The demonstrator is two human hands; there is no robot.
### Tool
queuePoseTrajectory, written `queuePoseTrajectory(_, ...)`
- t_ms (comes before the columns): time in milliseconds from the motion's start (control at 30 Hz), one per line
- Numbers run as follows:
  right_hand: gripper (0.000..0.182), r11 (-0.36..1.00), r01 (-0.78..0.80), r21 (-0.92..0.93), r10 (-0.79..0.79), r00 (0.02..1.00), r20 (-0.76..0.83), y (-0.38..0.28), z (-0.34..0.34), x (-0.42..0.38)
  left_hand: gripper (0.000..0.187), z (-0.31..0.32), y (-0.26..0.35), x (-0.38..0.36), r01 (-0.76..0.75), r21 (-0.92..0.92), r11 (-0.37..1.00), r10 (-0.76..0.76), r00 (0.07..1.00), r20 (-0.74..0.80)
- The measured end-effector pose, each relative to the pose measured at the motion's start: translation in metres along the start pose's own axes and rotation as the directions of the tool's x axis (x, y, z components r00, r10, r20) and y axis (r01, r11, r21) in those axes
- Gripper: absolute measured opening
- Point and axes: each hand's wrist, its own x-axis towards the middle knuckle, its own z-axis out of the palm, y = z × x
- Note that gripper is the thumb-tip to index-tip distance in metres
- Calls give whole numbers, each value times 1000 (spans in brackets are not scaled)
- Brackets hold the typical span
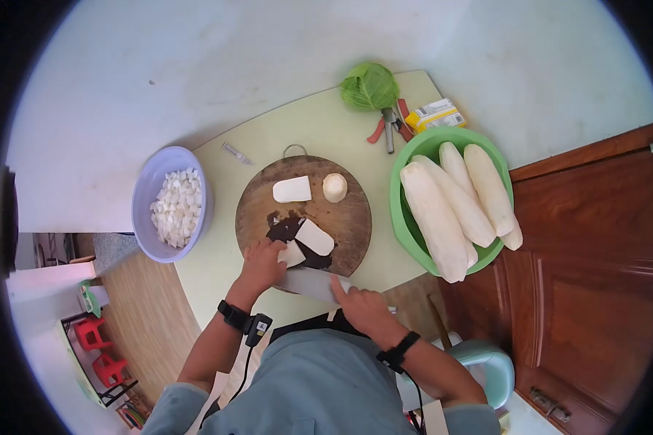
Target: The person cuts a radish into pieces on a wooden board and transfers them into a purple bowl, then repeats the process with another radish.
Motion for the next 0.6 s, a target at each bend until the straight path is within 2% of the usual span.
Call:
queuePoseTrajectory(67,57,1000,-17,12,16,999,34,9,-1,-18,36,0,-3,1,25,-62,998,-23,999,36)
queuePoseTrajectory(133,55,966,-192,176,170,977,132,14,-4,-33,34,7,-6,0,25,-102,995,-25,1000,0)
queuePoseTrajectory(200,52,951,-231,207,208,970,126,18,-3,-38,33,12,-7,-1,14,-140,990,-19,999,-35)
queuePoseTrajectory(267,50,932,-271,242,249,961,119,20,-5,-39,33,13,-5,-1,71,-219,973,-81,996,-39)
queuePoseTrajectory(367,45,915,-313,253,307,950,66,19,-14,-21,36,19,-9,-4,67,-236,969,-85,994,-66)
queuePoseTrajectory(433,40,925,-263,274,304,945,-118,19,-24,-9,37,19,-8,-6,80,-266,961,-98,994,-57)
queuePoseTrajectory(533,39,887,-322,332,380,916,-126,16,-23,-1,39,16,-4,-13,110,-298,948,-130,990,-50)
queuePoseTrajectory(600,39,897,-302,323,349,932,-98,14,-24,-4,41,17,-4,-17,125,-299,946,-149,987,-57)
